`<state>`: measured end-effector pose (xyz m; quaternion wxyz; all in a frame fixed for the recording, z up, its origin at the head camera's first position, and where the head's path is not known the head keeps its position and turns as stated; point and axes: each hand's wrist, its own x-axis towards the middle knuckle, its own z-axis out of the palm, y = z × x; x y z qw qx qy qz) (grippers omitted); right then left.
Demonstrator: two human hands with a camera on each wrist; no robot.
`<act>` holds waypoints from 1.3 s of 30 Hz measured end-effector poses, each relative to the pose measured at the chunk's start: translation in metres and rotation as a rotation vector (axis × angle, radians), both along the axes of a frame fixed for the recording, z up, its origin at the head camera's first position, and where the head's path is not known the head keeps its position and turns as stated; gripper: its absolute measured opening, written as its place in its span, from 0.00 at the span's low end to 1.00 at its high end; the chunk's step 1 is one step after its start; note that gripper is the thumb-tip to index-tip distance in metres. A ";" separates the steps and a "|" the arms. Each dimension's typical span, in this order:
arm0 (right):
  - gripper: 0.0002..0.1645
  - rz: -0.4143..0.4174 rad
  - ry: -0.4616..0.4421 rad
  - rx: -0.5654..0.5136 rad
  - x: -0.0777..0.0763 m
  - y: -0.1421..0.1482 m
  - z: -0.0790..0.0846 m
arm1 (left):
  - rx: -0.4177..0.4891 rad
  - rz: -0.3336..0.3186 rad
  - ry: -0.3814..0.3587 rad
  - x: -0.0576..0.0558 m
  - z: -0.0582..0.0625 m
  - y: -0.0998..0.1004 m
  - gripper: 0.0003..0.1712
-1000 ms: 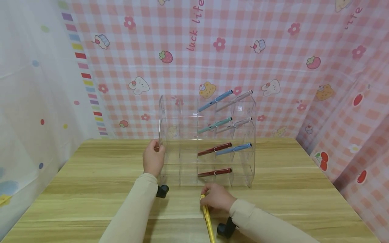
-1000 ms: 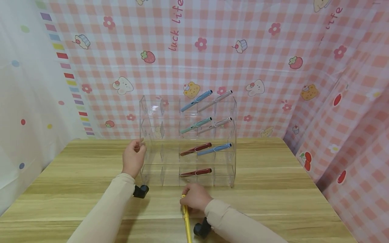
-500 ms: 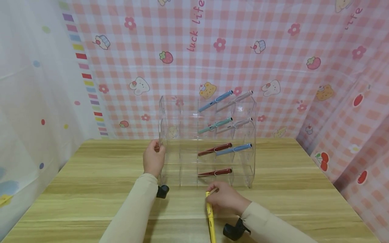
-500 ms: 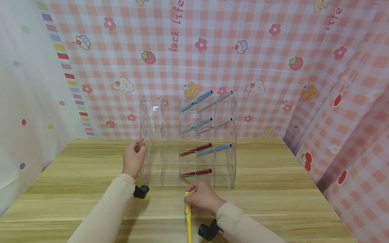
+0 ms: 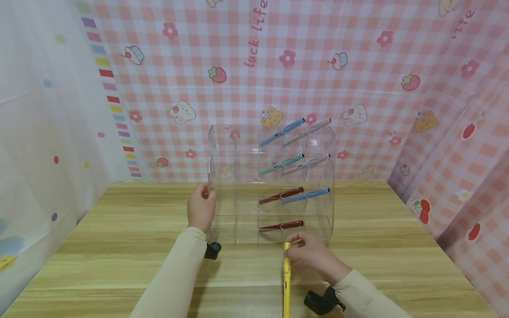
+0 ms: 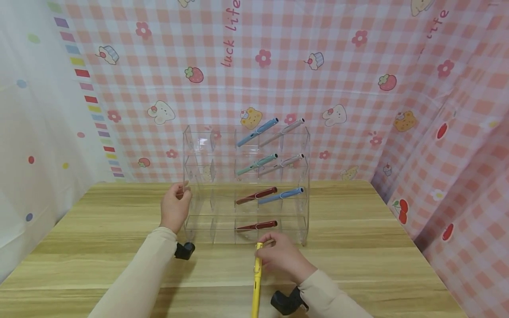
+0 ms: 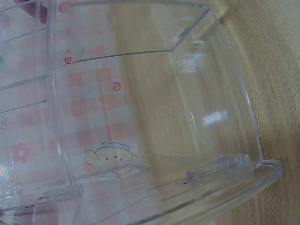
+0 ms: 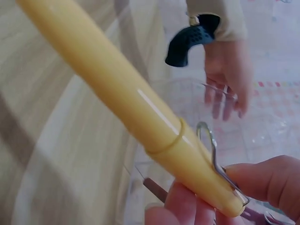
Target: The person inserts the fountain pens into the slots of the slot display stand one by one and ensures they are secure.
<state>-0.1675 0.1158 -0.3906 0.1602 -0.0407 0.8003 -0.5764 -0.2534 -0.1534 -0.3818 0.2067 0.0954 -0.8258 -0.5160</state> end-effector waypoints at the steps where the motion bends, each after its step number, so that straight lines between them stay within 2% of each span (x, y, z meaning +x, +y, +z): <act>1: 0.19 -0.005 0.003 -0.004 0.000 0.003 0.001 | 0.001 0.000 0.000 0.000 0.000 0.000 0.17; 10: 0.19 -0.104 0.033 -0.075 -0.004 0.025 0.008 | 0.010 -0.010 -0.003 0.000 0.001 0.000 0.18; 17: 0.19 -0.182 0.055 -0.149 -0.011 0.043 0.020 | 0.009 -0.008 -0.006 -0.001 -0.001 -0.001 0.17; 30: 0.16 -0.319 0.104 -0.198 -0.019 0.078 0.036 | 0.020 -0.017 -0.019 0.000 -0.001 -0.001 0.18; 39: 0.15 -0.471 0.158 -0.260 -0.023 0.087 0.041 | 0.027 -0.022 -0.035 0.000 -0.001 -0.001 0.18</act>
